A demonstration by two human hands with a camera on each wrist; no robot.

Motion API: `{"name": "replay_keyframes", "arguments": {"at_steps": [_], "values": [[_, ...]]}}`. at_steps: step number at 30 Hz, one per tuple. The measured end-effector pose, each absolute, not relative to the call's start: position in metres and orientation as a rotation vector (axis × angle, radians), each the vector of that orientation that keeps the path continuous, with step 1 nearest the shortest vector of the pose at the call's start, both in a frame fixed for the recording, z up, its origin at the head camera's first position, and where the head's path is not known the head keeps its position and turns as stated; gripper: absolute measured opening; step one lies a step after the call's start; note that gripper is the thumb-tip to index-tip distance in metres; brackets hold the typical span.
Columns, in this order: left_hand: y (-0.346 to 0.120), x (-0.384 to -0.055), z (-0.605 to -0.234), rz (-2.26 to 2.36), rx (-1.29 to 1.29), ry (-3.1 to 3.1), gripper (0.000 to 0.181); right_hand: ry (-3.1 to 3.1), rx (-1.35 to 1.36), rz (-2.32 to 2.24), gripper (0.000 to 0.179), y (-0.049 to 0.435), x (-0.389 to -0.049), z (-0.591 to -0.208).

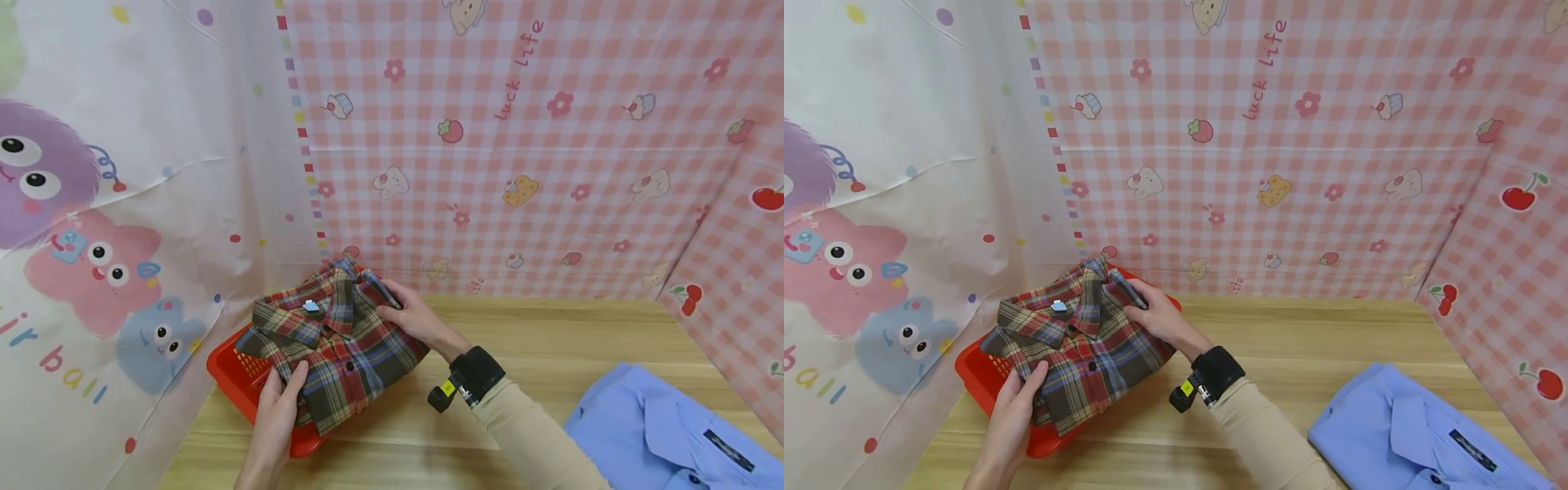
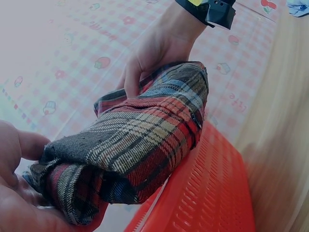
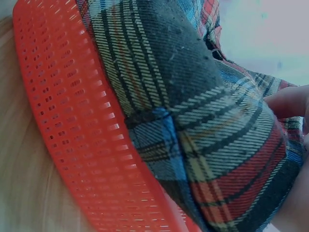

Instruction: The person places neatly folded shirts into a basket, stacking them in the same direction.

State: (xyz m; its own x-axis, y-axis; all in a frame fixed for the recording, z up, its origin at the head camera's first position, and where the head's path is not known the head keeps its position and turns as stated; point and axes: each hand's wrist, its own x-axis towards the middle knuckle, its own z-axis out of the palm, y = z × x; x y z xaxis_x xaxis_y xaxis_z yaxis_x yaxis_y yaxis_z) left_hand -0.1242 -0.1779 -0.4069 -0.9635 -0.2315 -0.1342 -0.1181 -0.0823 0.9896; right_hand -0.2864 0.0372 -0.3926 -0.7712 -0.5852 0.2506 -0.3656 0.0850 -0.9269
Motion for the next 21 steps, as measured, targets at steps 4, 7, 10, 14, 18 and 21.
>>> {"name": "replay_keyframes", "arguments": {"at_steps": [4,7,10,14,18,21], "values": [[-0.179,-0.124,-0.407,-2.233,0.39,-2.053,0.059,2.176,-0.999,-1.74,0.047,0.035,-0.288,-0.389],[-0.18,-0.125,-0.406,-2.227,0.392,-2.049,0.059,2.199,-1.021,-1.72,0.046,0.034,-0.289,-0.386],[-0.181,-0.125,-0.405,-2.209,0.4,-2.048,0.058,2.194,-1.051,-1.728,0.047,0.031,-0.291,-0.384],[-0.182,-0.124,-0.403,-2.192,0.413,-2.043,0.058,2.197,-1.101,-1.74,0.047,0.027,-0.291,-0.381],[-0.185,-0.124,-0.402,-2.192,0.412,-2.037,0.057,2.272,-1.138,-1.703,0.044,0.022,-0.291,-0.378],[-0.187,-0.124,-0.402,-2.195,0.407,-2.041,0.058,2.288,-1.133,-1.683,0.044,0.019,-0.291,-0.376]]}}
